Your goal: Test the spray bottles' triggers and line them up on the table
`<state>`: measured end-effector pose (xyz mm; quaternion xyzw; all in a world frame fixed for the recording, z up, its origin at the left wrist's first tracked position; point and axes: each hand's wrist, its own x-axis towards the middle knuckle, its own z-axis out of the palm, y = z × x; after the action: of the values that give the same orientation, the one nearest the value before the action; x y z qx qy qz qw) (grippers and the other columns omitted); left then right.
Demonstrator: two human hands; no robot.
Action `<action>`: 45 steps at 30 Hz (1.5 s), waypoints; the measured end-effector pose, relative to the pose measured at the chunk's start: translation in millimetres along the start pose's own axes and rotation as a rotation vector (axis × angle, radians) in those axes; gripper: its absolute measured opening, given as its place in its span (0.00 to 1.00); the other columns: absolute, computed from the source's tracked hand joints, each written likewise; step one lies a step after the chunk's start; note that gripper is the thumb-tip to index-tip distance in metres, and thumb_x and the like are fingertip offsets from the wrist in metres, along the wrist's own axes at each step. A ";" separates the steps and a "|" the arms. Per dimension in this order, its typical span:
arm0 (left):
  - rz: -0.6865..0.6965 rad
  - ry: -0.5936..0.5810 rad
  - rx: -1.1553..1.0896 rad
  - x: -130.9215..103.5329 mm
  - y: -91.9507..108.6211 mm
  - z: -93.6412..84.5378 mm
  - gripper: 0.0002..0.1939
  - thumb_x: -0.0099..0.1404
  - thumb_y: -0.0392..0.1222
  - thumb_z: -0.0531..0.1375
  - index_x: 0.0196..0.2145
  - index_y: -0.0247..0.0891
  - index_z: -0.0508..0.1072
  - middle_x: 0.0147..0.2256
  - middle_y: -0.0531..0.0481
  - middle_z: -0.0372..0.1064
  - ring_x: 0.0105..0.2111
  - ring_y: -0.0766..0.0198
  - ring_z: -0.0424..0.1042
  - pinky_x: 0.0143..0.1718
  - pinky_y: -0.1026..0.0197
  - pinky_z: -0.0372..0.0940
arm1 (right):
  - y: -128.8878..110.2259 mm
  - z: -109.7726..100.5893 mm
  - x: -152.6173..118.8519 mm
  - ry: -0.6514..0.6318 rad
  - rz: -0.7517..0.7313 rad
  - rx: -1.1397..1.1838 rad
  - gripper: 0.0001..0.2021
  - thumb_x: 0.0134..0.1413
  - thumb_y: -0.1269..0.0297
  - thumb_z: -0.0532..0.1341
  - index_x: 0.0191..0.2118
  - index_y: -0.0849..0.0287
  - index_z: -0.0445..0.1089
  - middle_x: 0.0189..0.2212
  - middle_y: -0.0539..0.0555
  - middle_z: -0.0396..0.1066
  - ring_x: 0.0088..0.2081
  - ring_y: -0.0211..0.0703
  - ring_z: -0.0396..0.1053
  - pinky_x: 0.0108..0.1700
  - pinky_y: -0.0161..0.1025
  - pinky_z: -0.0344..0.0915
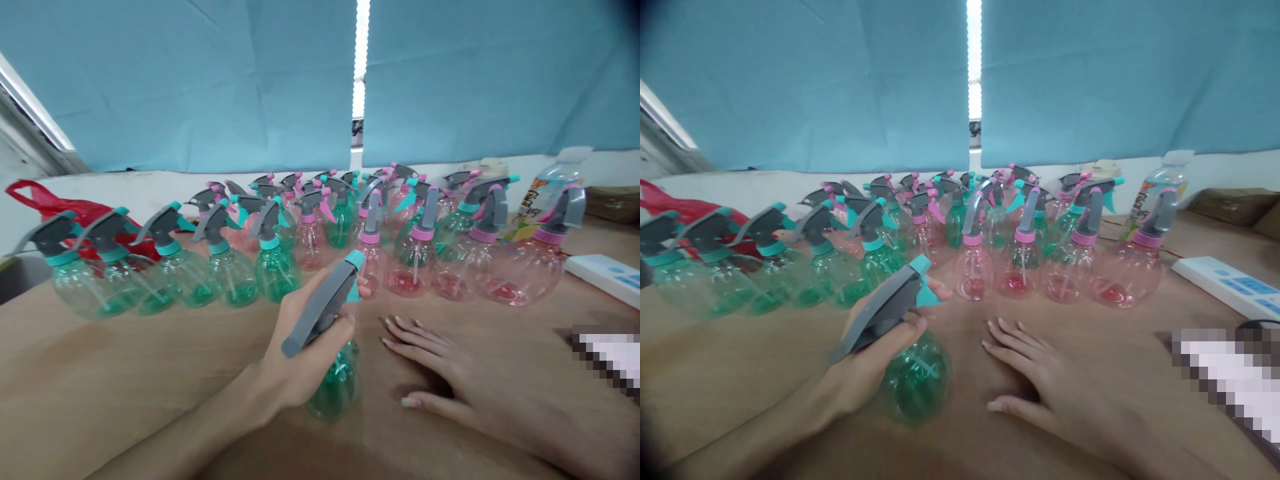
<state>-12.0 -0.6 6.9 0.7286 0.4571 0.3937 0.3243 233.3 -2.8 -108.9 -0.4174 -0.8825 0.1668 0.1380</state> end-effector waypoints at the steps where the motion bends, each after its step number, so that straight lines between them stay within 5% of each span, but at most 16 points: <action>1: 0.006 -0.012 0.000 0.8 1.0 -1.2 0.09 0.57 0.38 0.53 0.37 0.43 0.67 0.22 0.58 0.61 0.21 0.66 0.60 0.24 0.63 0.57 | 0.0 0.1 0.1 0.001 -0.005 0.003 0.32 0.56 0.47 0.58 0.64 0.49 0.51 0.65 0.53 0.47 0.65 0.55 0.45 0.62 0.59 0.50; 7: 0.062 -0.032 -0.017 3.3 2.2 -3.0 0.06 0.55 0.35 0.53 0.32 0.40 0.66 0.29 0.54 0.65 0.25 0.66 0.62 0.26 0.63 0.59 | -2.0 -1.1 1.2 0.016 0.000 0.008 0.32 0.56 0.48 0.58 0.64 0.50 0.53 0.65 0.54 0.49 0.64 0.56 0.47 0.61 0.59 0.51; 13: 0.014 0.019 -0.002 1.0 -1.5 -1.2 0.05 0.56 0.36 0.53 0.32 0.43 0.66 0.22 0.58 0.59 0.21 0.66 0.59 0.23 0.63 0.58 | -3.8 -3.6 1.7 -0.022 0.014 -0.015 0.32 0.57 0.46 0.57 0.63 0.52 0.54 0.65 0.54 0.48 0.64 0.56 0.46 0.62 0.59 0.51; 22: 0.002 0.086 0.029 -2.0 -2.0 3.8 0.05 0.56 0.37 0.55 0.33 0.43 0.65 0.27 0.55 0.67 0.26 0.64 0.67 0.28 0.62 0.67 | -0.4 0.1 0.5 0.011 -0.010 0.009 0.32 0.56 0.48 0.58 0.64 0.49 0.52 0.65 0.53 0.48 0.64 0.56 0.47 0.61 0.59 0.51; 45: -0.007 -0.007 -0.008 0.1 -0.6 1.3 0.22 0.55 0.33 0.54 0.48 0.47 0.65 0.26 0.56 0.66 0.26 0.64 0.69 0.26 0.64 0.63 | 2.1 2.5 -0.6 0.041 -0.020 0.042 0.32 0.56 0.49 0.60 0.64 0.46 0.51 0.65 0.52 0.49 0.64 0.56 0.47 0.61 0.59 0.51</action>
<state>-11.1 -0.5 5.8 0.7271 0.4570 0.3919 0.3300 234.1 -2.5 -112.1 -0.4090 -0.8799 0.1754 0.1667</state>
